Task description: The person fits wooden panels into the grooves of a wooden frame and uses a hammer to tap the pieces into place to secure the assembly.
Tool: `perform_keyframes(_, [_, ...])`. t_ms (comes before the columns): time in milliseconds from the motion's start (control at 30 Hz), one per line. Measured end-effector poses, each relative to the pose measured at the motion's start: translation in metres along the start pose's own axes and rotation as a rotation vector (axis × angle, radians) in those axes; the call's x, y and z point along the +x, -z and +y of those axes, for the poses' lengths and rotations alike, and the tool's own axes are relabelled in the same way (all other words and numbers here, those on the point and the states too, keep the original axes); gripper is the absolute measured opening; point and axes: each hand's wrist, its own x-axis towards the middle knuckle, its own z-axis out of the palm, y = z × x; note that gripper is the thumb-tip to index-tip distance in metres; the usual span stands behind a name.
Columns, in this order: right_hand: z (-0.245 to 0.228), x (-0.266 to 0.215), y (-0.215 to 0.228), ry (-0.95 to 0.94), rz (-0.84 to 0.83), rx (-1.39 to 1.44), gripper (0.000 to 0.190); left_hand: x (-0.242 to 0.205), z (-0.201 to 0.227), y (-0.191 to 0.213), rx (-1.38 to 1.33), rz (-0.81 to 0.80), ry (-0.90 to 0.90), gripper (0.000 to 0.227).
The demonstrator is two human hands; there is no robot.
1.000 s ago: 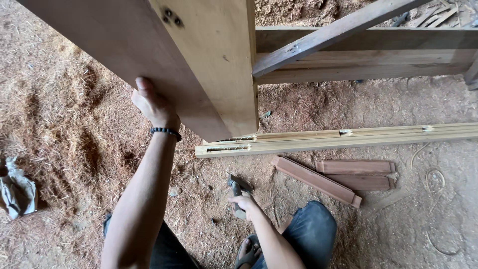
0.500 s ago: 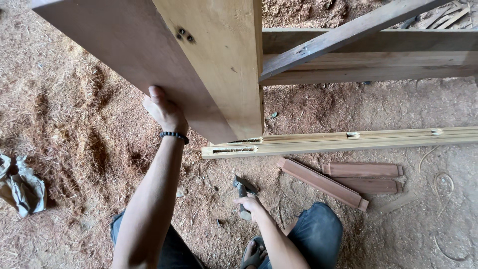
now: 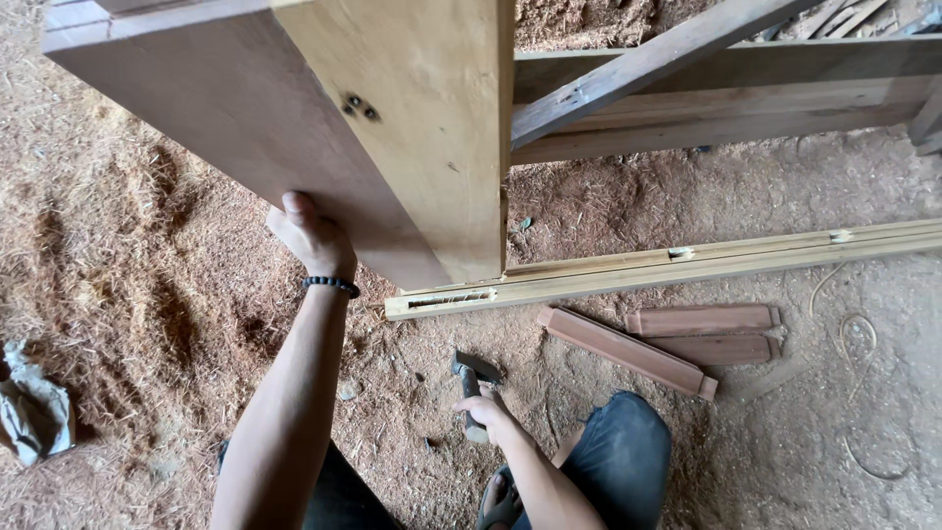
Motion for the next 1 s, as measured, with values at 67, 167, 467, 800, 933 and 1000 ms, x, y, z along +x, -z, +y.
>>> perform_keyframes(67, [0.0,0.001,-0.001,-0.019,-0.011,0.033,0.058,-0.005,0.004,-0.005,-0.023,-0.014,0.029,0.049])
perform_keyframes(167, [-0.001,-0.001,0.0,-0.039,-0.033,0.137,0.064,-0.012,0.012,-0.021,-0.106,-0.048,0.043,0.044])
perform_keyframes(467, [-0.007,-0.029,0.012,-0.014,-0.199,0.474,0.018,-0.028,0.039,-0.063,-0.081,-0.259,-0.063,0.058])
perform_keyframes(800, [-0.025,-0.094,0.059,0.452,-0.173,0.342,0.037,-0.011,0.073,-0.068,-0.18,-0.46,-0.203,0.057])
perform_keyframes(933, [-0.042,-0.098,0.057,0.738,-0.256,0.467,0.044,0.018,0.141,-0.089,-0.2,-0.509,-0.284,0.054])
perform_keyframes(1000, [-0.061,-0.091,0.058,0.637,-0.087,0.317,0.063,0.024,0.154,-0.098,-0.176,-0.526,-0.241,0.052])
